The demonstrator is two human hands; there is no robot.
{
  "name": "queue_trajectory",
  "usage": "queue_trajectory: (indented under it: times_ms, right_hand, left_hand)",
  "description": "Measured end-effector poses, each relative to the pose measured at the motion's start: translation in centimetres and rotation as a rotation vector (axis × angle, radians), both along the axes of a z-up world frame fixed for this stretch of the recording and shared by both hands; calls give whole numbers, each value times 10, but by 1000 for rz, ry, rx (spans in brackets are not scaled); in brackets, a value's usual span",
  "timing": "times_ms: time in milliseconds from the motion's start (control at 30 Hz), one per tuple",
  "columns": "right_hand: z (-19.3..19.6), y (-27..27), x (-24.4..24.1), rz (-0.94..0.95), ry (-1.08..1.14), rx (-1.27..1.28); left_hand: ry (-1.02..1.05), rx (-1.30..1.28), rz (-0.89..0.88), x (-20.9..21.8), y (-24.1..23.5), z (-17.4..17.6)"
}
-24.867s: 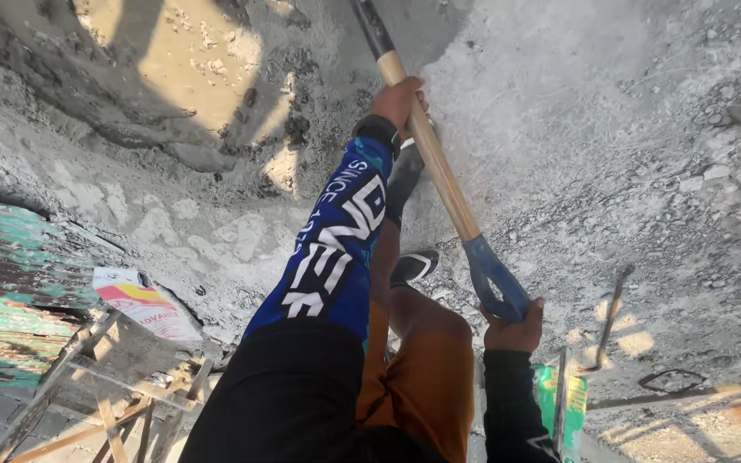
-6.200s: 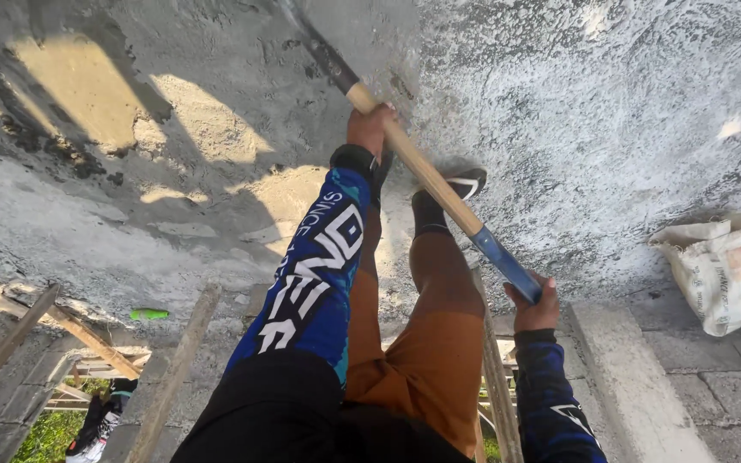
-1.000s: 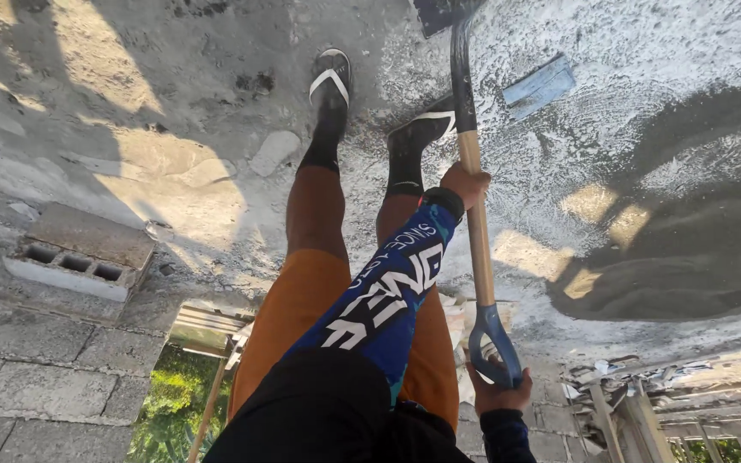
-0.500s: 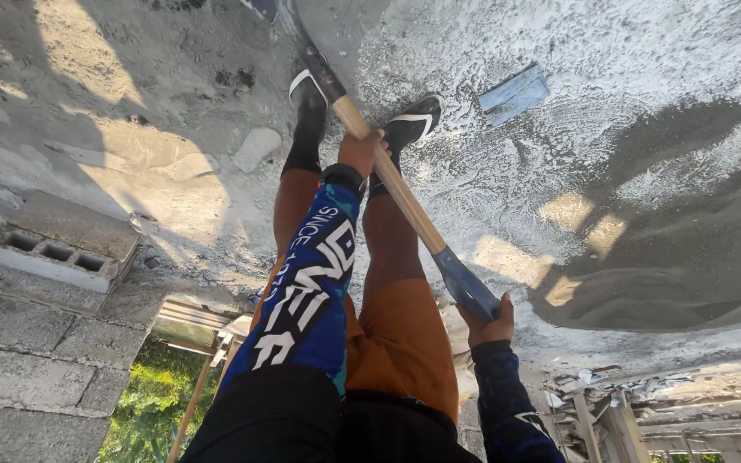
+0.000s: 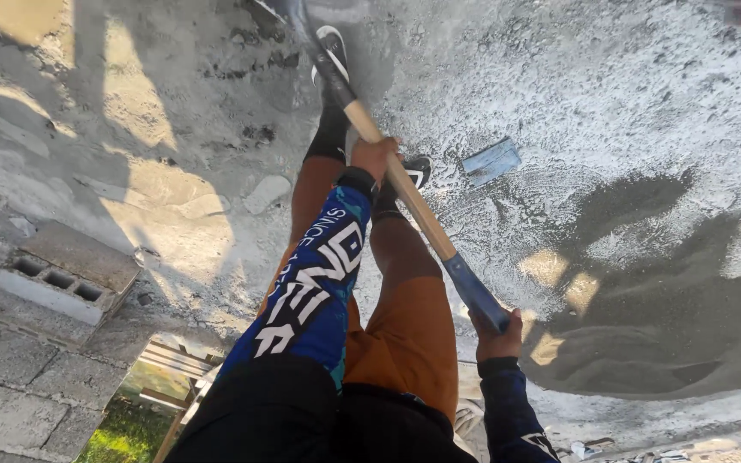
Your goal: Mixing and moving wet concrete using a shovel on a construction site
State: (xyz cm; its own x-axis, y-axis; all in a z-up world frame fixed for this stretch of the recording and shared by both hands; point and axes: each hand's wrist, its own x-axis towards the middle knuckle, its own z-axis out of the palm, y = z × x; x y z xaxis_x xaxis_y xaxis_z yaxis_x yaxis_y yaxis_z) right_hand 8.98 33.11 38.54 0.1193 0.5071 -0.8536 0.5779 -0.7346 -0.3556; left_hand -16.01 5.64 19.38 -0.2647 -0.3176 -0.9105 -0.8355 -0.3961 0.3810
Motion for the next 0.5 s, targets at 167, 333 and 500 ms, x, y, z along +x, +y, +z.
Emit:
queue_trajectory:
  times_ms: [167, 333, 500]
  right_hand:
    - [6, -4, -41, -84, -97, 24]
    - [-6, -37, -91, -100, -301, -18]
    - [-41, -74, -139, -163, -242, 41]
  left_hand:
    - [-106, 86, -408, -56, 65, -57]
    - [-475, 202, -792, -117, 89, -93]
    - [-224, 158, -690, -138, 43, -129]
